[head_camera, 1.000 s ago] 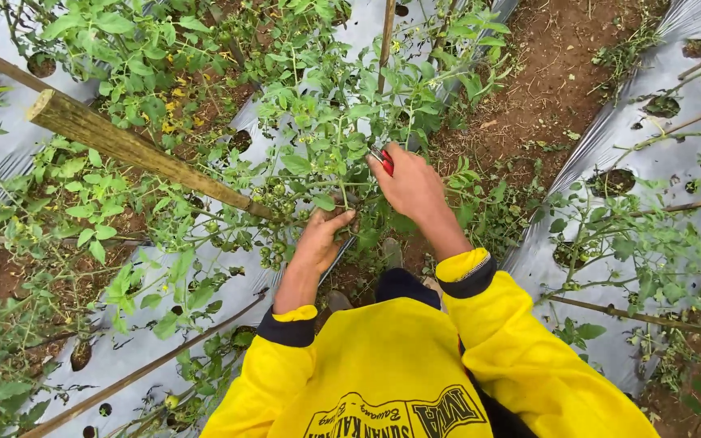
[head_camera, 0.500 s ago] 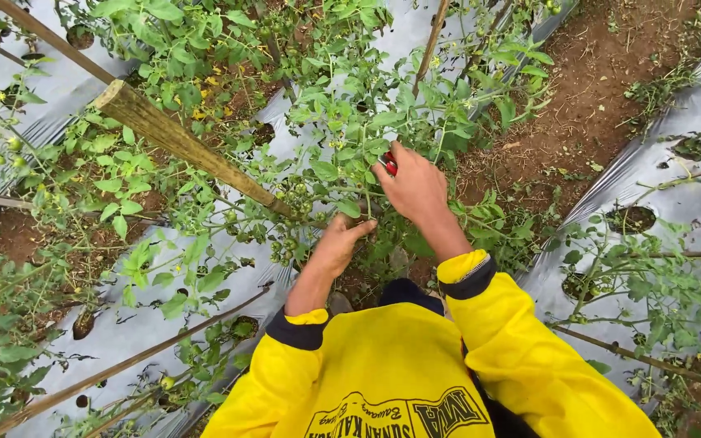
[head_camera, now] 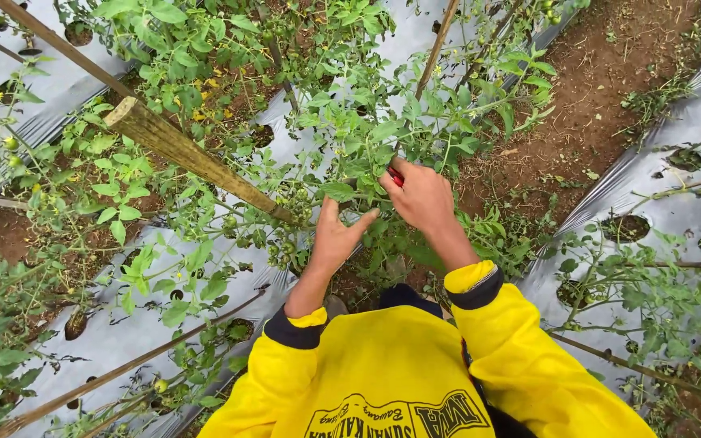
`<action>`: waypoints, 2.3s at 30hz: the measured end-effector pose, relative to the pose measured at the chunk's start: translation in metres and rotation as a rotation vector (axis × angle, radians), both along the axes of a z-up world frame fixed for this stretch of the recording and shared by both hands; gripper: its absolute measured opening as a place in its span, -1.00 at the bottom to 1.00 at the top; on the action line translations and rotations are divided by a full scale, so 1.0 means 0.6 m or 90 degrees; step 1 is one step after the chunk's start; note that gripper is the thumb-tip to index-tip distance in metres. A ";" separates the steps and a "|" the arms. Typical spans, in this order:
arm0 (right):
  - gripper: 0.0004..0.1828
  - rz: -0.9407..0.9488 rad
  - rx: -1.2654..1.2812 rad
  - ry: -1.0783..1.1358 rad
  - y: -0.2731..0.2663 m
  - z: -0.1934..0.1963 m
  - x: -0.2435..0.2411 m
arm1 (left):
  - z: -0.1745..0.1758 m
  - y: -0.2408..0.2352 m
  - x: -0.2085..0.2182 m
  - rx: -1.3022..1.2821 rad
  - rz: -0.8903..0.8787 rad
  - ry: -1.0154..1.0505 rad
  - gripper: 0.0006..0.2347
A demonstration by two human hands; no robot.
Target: Pruning tomato plants in a field using hand shears to remove excess foliage or stems.
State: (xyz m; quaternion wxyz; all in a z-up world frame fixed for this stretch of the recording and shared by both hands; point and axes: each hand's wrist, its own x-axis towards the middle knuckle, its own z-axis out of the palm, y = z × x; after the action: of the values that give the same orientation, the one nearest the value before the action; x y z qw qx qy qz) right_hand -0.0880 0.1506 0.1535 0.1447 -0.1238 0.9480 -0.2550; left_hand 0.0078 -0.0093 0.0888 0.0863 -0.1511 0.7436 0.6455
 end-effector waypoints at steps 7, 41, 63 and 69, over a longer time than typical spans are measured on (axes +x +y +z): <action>-0.37 0.047 -0.001 -0.017 0.043 -0.001 0.011 | -0.039 0.038 -0.031 0.059 0.042 0.064 -0.62; -0.26 0.086 0.062 -0.221 0.099 0.030 0.029 | 0.020 0.050 -0.017 0.036 -0.119 0.107 -0.50; -0.46 0.066 -0.236 -0.243 0.174 0.017 0.024 | 0.013 0.028 0.001 0.048 -0.008 -0.076 -0.35; -0.63 -0.190 -0.418 -0.165 0.282 0.082 0.045 | 0.093 0.040 -0.001 0.076 0.085 -0.072 -0.48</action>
State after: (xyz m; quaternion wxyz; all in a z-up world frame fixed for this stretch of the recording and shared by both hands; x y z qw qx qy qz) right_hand -0.0612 0.3199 0.2024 0.1770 0.0090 0.7973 -0.5769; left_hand 0.0071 0.0147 0.1446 0.0933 -0.2311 0.6863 0.6833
